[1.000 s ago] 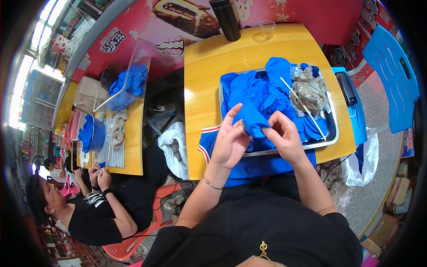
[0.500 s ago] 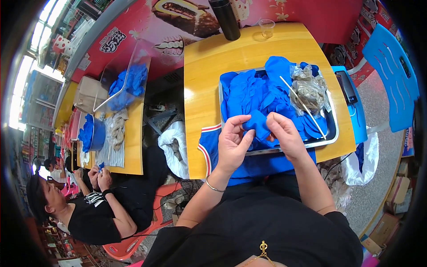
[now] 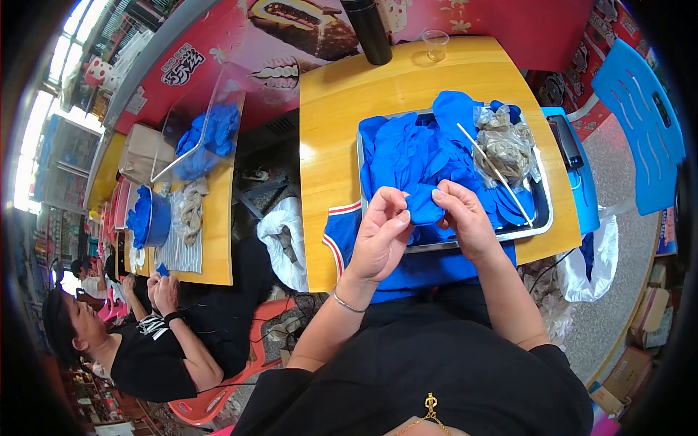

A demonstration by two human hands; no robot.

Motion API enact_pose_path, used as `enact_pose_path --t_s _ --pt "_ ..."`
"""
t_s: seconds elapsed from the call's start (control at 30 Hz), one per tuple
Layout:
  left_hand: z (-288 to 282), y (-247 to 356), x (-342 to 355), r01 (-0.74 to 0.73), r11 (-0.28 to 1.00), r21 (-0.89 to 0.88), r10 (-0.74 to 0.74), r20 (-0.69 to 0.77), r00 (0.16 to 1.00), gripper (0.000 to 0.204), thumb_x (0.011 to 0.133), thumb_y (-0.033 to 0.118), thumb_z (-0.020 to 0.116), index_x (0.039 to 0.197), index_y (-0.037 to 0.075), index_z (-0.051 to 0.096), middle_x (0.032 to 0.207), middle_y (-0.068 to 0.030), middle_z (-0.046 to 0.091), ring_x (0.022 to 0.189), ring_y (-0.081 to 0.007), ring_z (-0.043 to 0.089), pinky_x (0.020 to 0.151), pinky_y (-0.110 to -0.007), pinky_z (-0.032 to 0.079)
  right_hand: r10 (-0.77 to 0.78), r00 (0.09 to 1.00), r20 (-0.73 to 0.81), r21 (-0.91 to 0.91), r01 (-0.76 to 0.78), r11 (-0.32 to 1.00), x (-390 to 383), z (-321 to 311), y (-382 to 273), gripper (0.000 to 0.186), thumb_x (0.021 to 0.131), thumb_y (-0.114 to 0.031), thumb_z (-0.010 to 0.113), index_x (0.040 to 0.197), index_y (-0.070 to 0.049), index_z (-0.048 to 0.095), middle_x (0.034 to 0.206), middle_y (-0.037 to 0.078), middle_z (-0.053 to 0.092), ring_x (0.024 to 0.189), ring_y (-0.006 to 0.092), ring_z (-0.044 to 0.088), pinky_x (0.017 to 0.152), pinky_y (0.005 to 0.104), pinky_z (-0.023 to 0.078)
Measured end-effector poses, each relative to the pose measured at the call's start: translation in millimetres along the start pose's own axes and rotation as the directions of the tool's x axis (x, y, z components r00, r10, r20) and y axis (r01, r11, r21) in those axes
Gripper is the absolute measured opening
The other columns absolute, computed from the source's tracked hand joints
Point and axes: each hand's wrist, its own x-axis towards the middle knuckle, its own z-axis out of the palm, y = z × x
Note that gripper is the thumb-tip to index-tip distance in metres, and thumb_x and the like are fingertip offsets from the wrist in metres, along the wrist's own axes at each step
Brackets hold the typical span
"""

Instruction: Applying reinforcement strips and adhesive to blue leather pieces at a workshop table.

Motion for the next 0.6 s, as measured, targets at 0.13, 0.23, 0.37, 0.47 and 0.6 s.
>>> enact_pose_path --t_s 0.13,0.23,0.37,0.47,0.6 --pt "-4.4 -4.2 -0.1 -0.016 0.993 0.116 0.012 0.039 0.999 0.024 0.083 -0.003 0.057 0.097 0.012 0.044 0.098 0.0006 0.042 0.091 -0.0073 0.044 0.083 -0.021 0.037 0.008 1.0 0.003 -0.017 -0.008 1.0 -0.8 1.6 -0.1 0.025 0.09 -0.025 0.055 0.069 -0.013 0.05 0.065 -0.007 0.047 0.06 0.0017 0.041 0.054 0.0178 0.032" --pt "-6.1 -5.5 0.6 -0.029 0.985 0.171 0.021 0.044 0.999 0.027 0.082 -0.004 0.058 0.097 0.013 0.044 0.097 0.0005 0.042 0.091 -0.0079 0.045 0.081 -0.021 0.037 -0.009 0.999 -0.052 -0.058 0.006 0.998 -2.0 1.7 -0.5 0.025 0.09 -0.024 0.055 0.069 -0.012 0.05 0.065 -0.007 0.047 0.06 0.0021 0.04 0.054 0.0183 0.031" --pt "-5.1 -2.6 1.2 0.007 0.999 0.031 -0.01 0.068 0.998 0.026 0.082 -0.003 0.058 0.097 0.013 0.043 0.097 0.0006 0.043 0.09 -0.0074 0.045 0.08 -0.02 0.038 -0.021 0.999 0.026 -0.056 0.023 0.998 -3.9 5.9 -7.3 0.025 0.09 -0.022 0.056 0.068 -0.012 0.048 0.065 -0.007 0.045 0.06 0.0022 0.039 0.054 0.0187 0.031" --pt "-8.1 -3.8 2.3 0.021 0.998 -0.066 -0.015 0.099 0.995 0.024 0.083 -0.004 0.057 0.096 0.012 0.044 0.096 0.0007 0.043 0.089 -0.0067 0.046 0.078 -0.019 0.038 -0.04 0.998 0.057 -0.064 0.043 0.997 -2.0 9.0 -6.8 0.025 0.09 -0.021 0.055 0.068 -0.012 0.047 0.065 -0.007 0.043 0.06 0.002 0.038 0.054 0.0187 0.031" --pt "-3.5 -0.8 0.2 -0.012 0.998 0.06 0.009 0.043 0.999 0.023 0.083 -0.003 0.056 0.098 0.011 0.046 0.097 0.001 0.044 0.088 -0.006 0.046 0.077 -0.019 0.039 -0.039 0.999 0.034 -0.111 0.043 0.993 0.7 6.4 -6.0 0.026 0.091 -0.021 0.053 0.068 -0.012 0.047 0.065 -0.007 0.043 0.061 0.0025 0.039 0.055 0.0191 0.032"
